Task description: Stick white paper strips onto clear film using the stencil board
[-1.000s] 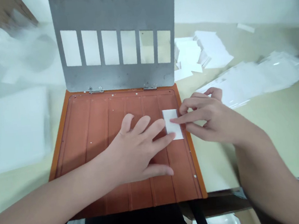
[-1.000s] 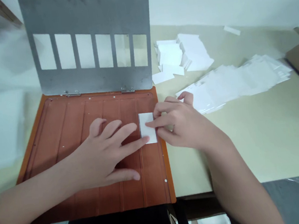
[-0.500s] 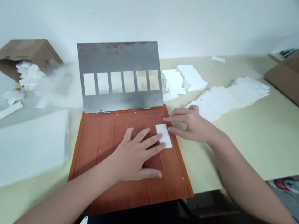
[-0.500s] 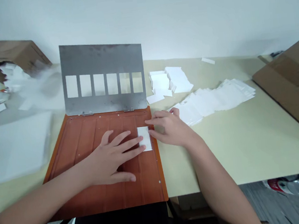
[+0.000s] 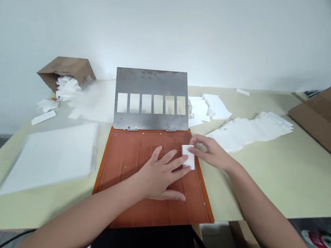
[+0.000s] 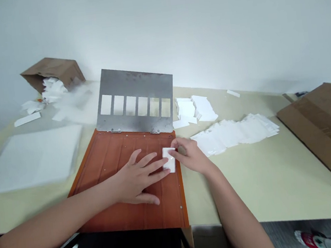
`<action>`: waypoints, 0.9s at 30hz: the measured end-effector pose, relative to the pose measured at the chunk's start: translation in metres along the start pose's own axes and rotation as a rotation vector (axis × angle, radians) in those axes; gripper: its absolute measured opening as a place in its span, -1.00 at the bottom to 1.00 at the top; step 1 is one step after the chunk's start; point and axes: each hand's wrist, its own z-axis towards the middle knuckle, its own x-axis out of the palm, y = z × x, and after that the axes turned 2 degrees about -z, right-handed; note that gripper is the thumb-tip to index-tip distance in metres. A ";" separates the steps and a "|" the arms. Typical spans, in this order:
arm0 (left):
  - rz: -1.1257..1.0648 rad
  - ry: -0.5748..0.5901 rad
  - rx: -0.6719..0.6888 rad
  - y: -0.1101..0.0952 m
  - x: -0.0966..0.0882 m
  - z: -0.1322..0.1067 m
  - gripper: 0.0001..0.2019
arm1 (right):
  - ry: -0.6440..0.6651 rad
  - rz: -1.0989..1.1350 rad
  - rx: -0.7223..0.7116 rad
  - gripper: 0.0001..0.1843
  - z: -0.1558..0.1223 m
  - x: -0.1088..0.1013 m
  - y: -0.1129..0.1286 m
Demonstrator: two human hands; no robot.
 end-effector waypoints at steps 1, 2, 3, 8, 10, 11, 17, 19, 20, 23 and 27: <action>0.014 -0.026 0.014 0.000 -0.001 0.000 -0.29 | -0.010 0.044 0.021 -0.71 0.000 0.000 -0.003; 0.025 -0.053 0.027 0.000 -0.001 0.000 -0.31 | -0.035 0.052 0.043 -0.69 0.000 -0.002 -0.006; 0.033 -0.079 0.038 0.001 -0.002 0.001 -0.33 | -0.078 0.019 0.060 -0.66 -0.001 -0.004 -0.011; 0.058 -0.151 0.018 0.008 0.000 0.001 -0.38 | -0.325 -0.251 0.128 -0.64 -0.007 -0.020 -0.035; 0.063 -0.147 -0.009 0.013 0.000 0.002 -0.39 | -0.383 -0.317 0.143 -0.69 -0.009 -0.024 -0.041; 0.062 -0.135 -0.023 0.015 -0.001 0.002 -0.39 | -0.414 -0.337 0.148 -0.70 -0.010 -0.025 -0.042; 0.037 -0.096 -0.108 0.025 -0.013 0.000 -0.40 | -0.600 -0.269 0.117 -0.55 -0.009 -0.021 -0.035; 0.040 -0.111 -0.138 0.028 -0.016 -0.001 -0.41 | -0.625 -0.205 0.088 -0.56 -0.013 -0.014 -0.018; 0.044 -0.123 -0.160 0.029 -0.018 -0.002 -0.43 | -0.625 -0.160 0.067 -0.58 -0.017 -0.007 -0.005; 0.059 -0.168 -0.274 0.035 -0.030 -0.003 -0.49 | -0.541 0.120 -0.099 -0.63 -0.039 0.025 0.056; 0.061 -0.248 -0.455 0.043 -0.056 -0.016 -0.53 | -0.389 0.498 -0.497 -0.35 -0.082 0.075 0.161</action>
